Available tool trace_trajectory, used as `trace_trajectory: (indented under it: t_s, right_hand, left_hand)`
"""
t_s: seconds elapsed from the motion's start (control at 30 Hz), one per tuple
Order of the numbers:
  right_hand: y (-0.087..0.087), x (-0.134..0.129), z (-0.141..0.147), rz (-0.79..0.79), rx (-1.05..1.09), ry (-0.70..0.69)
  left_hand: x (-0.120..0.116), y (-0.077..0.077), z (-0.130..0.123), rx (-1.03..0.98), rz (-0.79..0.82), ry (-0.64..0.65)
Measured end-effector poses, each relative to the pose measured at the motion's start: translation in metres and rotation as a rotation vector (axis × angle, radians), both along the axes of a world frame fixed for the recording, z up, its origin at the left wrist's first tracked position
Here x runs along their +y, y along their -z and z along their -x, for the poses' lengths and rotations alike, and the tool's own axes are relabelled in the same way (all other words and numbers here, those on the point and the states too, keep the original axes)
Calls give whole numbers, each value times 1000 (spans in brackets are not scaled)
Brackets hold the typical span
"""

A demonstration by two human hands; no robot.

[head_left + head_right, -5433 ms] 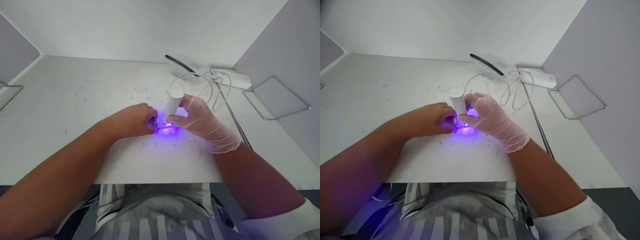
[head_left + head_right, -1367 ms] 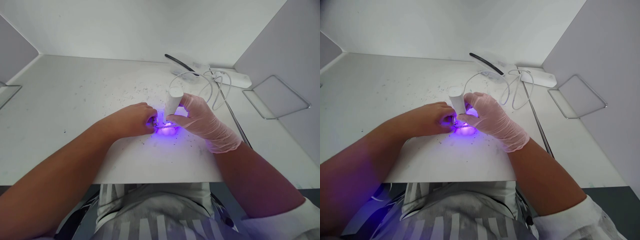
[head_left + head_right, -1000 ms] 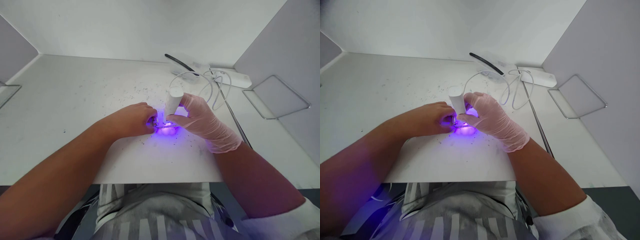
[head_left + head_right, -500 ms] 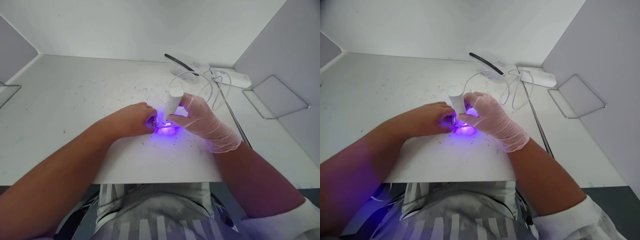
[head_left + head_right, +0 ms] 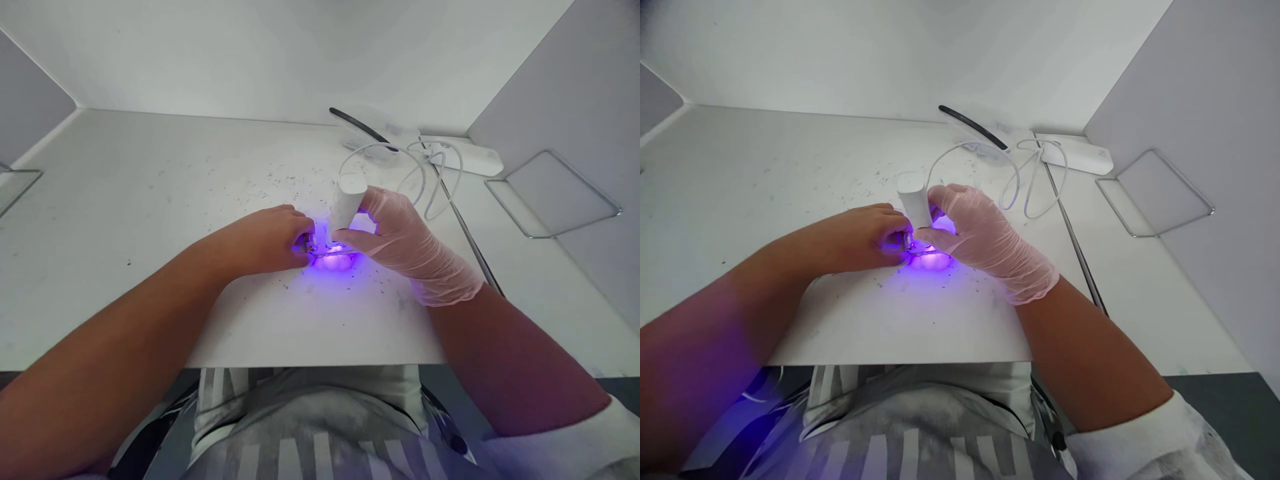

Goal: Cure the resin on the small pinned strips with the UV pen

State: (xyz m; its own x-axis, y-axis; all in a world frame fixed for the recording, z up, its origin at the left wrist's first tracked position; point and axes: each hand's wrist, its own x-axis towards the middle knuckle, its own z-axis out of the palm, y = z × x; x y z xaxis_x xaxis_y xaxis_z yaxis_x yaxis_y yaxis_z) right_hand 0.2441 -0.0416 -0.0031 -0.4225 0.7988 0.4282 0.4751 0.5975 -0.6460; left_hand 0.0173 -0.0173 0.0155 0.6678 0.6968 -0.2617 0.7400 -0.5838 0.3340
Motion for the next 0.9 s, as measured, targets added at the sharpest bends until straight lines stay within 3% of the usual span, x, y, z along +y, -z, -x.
trace_trajectory:
  t_s: [0.9]
  right_hand:
    - [1, 0, 0, 5, 4, 2]
  left_hand:
    - [-1, -2, 0, 12, 4, 1]
